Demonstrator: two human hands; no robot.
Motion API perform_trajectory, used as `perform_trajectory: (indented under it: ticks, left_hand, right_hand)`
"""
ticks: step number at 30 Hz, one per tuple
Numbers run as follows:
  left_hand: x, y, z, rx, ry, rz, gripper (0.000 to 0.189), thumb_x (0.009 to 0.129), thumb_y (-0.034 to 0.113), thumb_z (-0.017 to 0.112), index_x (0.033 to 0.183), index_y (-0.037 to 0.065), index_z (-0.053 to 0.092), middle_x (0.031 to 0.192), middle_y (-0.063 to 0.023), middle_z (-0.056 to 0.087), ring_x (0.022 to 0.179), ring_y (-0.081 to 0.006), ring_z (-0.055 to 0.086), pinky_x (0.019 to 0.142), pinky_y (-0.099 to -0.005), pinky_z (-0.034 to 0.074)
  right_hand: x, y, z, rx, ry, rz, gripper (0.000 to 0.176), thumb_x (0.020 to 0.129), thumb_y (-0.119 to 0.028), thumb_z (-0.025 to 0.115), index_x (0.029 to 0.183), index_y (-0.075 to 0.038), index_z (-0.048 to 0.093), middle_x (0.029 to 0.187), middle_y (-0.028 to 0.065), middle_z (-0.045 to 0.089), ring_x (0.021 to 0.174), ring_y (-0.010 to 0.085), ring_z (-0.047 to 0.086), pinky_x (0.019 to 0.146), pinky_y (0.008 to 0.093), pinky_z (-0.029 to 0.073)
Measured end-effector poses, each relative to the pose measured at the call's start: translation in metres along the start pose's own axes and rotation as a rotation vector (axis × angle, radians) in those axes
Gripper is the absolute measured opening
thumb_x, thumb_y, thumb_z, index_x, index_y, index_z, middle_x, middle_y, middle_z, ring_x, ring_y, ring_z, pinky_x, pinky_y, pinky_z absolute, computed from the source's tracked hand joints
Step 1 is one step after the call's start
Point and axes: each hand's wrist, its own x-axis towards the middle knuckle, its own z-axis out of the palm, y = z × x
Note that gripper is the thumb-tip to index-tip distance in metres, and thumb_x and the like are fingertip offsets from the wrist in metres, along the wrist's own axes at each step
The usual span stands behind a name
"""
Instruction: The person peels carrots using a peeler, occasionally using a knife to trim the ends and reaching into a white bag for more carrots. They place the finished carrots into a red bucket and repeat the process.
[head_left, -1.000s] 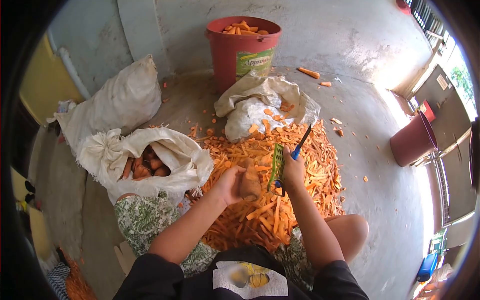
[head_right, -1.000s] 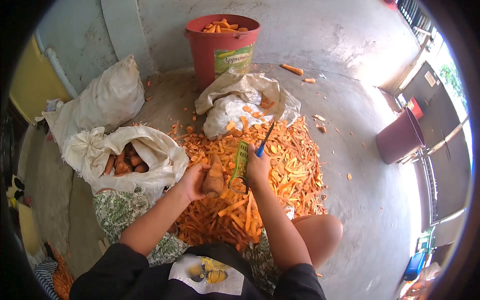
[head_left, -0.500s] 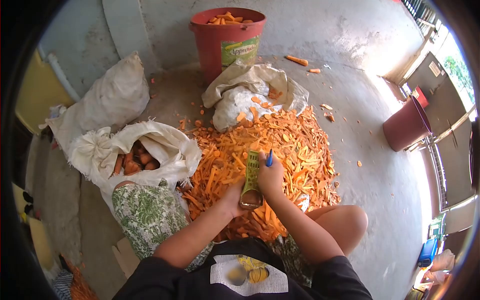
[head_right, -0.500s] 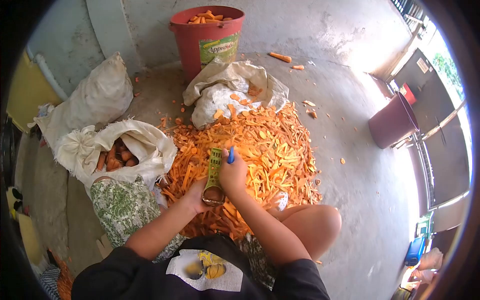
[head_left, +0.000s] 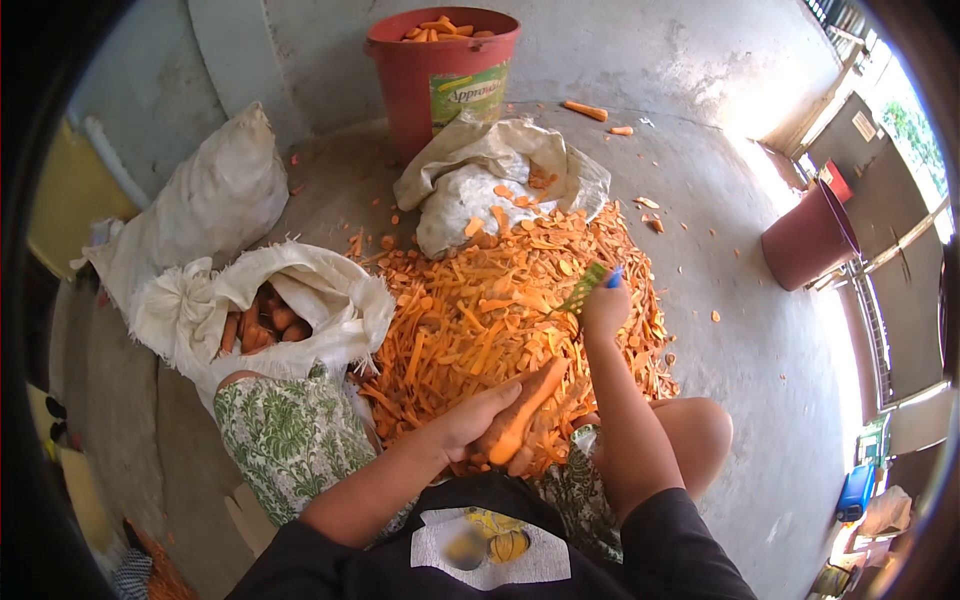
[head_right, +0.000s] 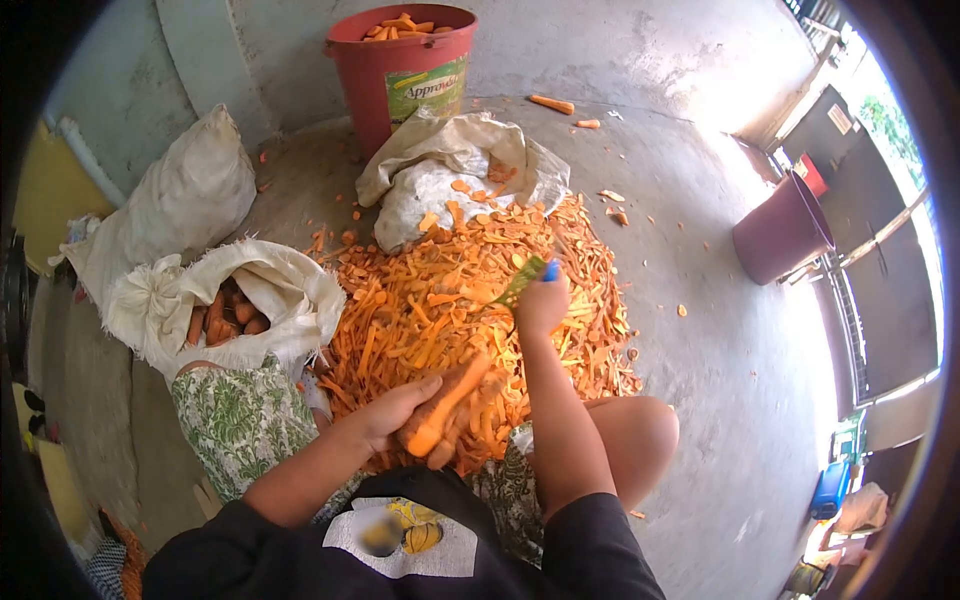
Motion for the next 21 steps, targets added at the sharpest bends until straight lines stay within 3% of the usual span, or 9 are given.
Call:
perform_trajectory:
  ticks: [3,8,10,14,16,17,18,20,21]
  left_hand:
    - [0.01,0.011,-0.03,-0.054,-0.001,0.012,0.037,0.091,0.036,0.034,0.11,0.006,0.043,0.091,-0.0098,0.056,0.075,-0.0186,0.057,0.066,-0.0336,0.049]
    - [0.02,0.021,-0.042,-0.289,0.218,0.068,0.037,0.091,0.037,0.03,0.105,0.007,0.048,0.085,-0.01,0.058,0.073,-0.0204,0.058,0.065,-0.0351,0.05]
    - [0.028,0.014,-0.05,-0.317,0.148,0.07,0.038,0.091,0.037,0.029,0.103,0.007,0.049,0.087,-0.0099,0.059,0.074,-0.0207,0.059,0.066,-0.0357,0.05]
    - [0.027,0.011,-0.038,-0.359,0.111,0.118,0.037,0.091,0.037,0.032,0.103,0.007,0.05,0.087,-0.005,0.058,0.074,-0.0159,0.059,0.066,-0.0309,0.05]
    - [0.024,0.012,-0.035,-0.059,0.269,-0.024,0.034,0.091,0.032,0.032,0.1,0.005,0.05,0.084,-0.0079,0.059,0.07,-0.0187,0.059,0.061,-0.0317,0.051]
    - [0.021,0.004,-0.033,-0.044,0.206,-0.036,0.038,0.091,0.035,0.033,0.1,0.003,0.051,0.083,-0.0087,0.059,0.07,-0.0182,0.059,0.06,-0.0312,0.05]
    - [0.018,0.006,-0.026,-0.047,0.208,-0.036,0.038,0.091,0.035,0.033,0.1,0.003,0.051,0.083,-0.0087,0.059,0.07,-0.0182,0.059,0.06,-0.0312,0.05]
    - [0.009,0.013,-0.01,-0.073,0.144,-0.052,0.041,0.09,0.038,0.034,0.104,0.002,0.048,0.082,-0.0101,0.059,0.069,-0.0181,0.059,0.059,-0.032,0.05]
    - [0.013,0.014,-0.018,-0.097,0.096,-0.031,0.039,0.09,0.038,0.036,0.103,0.003,0.048,0.082,-0.0113,0.058,0.07,-0.0182,0.059,0.058,-0.0334,0.05]
  right_hand:
    - [0.008,0.003,0.0,0.215,-0.011,0.071,0.031,0.086,-0.027,0.046,0.071,-0.002,0.055,0.06,0.0154,0.055,0.055,0.031,0.054,0.051,0.0411,0.039]
    - [-0.077,-0.058,-0.02,0.434,-0.485,0.108,0.033,0.087,-0.028,0.047,0.067,-0.001,0.051,0.05,0.0054,0.045,0.045,0.0146,0.041,0.044,0.0325,0.033]
    - [-0.108,-0.066,-0.032,0.375,-0.555,-0.06,0.028,0.086,-0.027,0.048,0.075,-0.002,0.053,0.054,0.012,0.05,0.048,0.0248,0.047,0.047,0.0354,0.036]
    - [-0.113,-0.061,-0.027,0.218,-0.436,-0.197,0.025,0.085,-0.026,0.048,0.077,-0.003,0.054,0.058,0.0164,0.053,0.054,0.0337,0.051,0.051,0.0405,0.039]
    - [-0.089,-0.04,-0.005,0.091,-0.267,-0.218,0.028,0.085,-0.028,0.046,0.077,-0.002,0.054,0.061,0.0173,0.055,0.057,0.0353,0.053,0.053,0.0427,0.039]
    - [-0.063,-0.028,0.004,0.073,-0.136,-0.216,0.03,0.086,-0.029,0.045,0.077,-0.002,0.055,0.062,0.0177,0.055,0.058,0.0356,0.053,0.053,0.0434,0.04]
    - [-0.035,-0.02,0.006,0.089,-0.219,-0.052,0.032,0.087,-0.029,0.043,0.078,-0.001,0.055,0.064,0.0182,0.056,0.061,0.0357,0.054,0.054,0.0444,0.039]
    - [-0.001,0.011,0.02,0.187,0.068,-0.114,0.034,0.087,-0.029,0.044,0.071,0.0,0.052,0.056,0.0147,0.052,0.049,0.0295,0.05,0.048,0.0395,0.037]
    - [0.007,0.013,0.018,0.306,0.004,0.003,0.032,0.087,-0.026,0.045,0.07,0.0,0.053,0.054,0.0097,0.051,0.046,0.0221,0.048,0.045,0.0346,0.036]
